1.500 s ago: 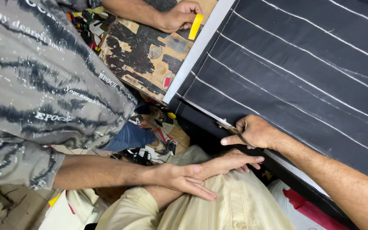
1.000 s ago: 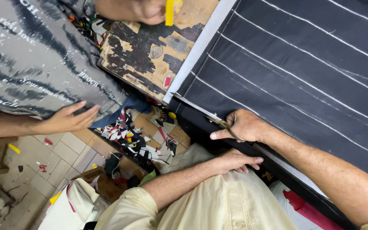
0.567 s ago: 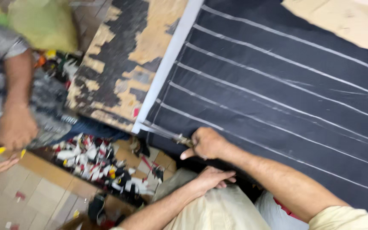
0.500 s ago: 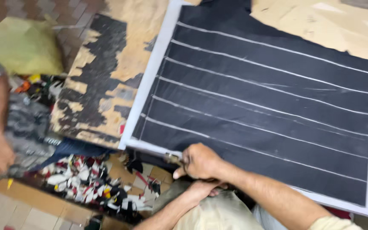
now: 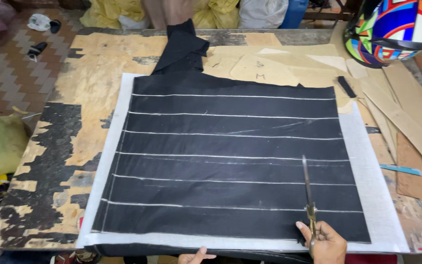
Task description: The person uses large shears to cut a black fabric with white chalk lines laid on a white work surface. They follow the marked lines to separate the fabric into long strips and smaller pieces, adjusting the fabric as needed.
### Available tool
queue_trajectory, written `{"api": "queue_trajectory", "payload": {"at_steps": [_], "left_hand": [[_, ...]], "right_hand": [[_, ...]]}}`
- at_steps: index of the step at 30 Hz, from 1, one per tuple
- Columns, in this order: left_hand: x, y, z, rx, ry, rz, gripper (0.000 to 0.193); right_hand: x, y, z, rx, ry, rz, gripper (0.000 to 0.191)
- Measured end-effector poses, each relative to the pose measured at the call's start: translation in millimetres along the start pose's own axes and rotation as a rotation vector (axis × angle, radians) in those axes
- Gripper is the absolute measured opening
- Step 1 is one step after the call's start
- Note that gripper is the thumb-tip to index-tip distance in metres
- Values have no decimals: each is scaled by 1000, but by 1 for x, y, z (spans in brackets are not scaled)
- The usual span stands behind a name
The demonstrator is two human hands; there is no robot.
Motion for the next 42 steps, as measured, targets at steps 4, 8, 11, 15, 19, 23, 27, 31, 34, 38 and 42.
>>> {"api": "queue_trajectory", "payload": {"at_steps": [4, 8, 11, 15, 19, 23, 27, 31, 34, 38, 42], "left_hand": [[1, 9, -7, -61, -120, 29, 22], [-15, 9, -26, -94, -261, -85, 46], [-66, -15, -64, -106, -490, -105, 41], [-146, -78, -149, -24, -808, -119, 34], [-203, -182, -215, 152, -1028, -94, 27], [-232, -315, -238, 400, -1132, -6, 20], [-248, -447, -189, 642, -1143, 81, 14], [-255, -547, -95, 810, -1095, 126, 9], [-267, -585, -11, 853, -1063, 126, 7], [-295, -577, 94, 807, -1067, 135, 11], [-311, -509, 169, 647, -1091, 224, 17]], "right_hand": [[-28, -43, 41, 115, 159, 395, 27], [-44, -84, 69, 269, 137, 481, 26], [-42, -105, 102, 336, 181, 486, 28], [-27, -118, 122, 446, 420, 705, 31], [-19, -124, 118, 570, 570, 801, 45], [-9, -119, 115, 508, 535, 789, 41], [2, -108, 114, 515, 490, 748, 40], [23, -84, 111, 492, 415, 664, 39], [28, -68, 103, 456, 340, 558, 38], [7, -63, 99, 378, 240, 362, 37], [-12, -60, 85, 217, 160, 242, 36]]}}
Point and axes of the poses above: each hand's wrist, its own z-axis towards the middle knuckle, its own x-axis out of the palm, y = z × x, the point moved 7 cm from there along z, towards the middle knuckle, and after that the axes turned 3 degrees about -x, right-handed, at the moved point
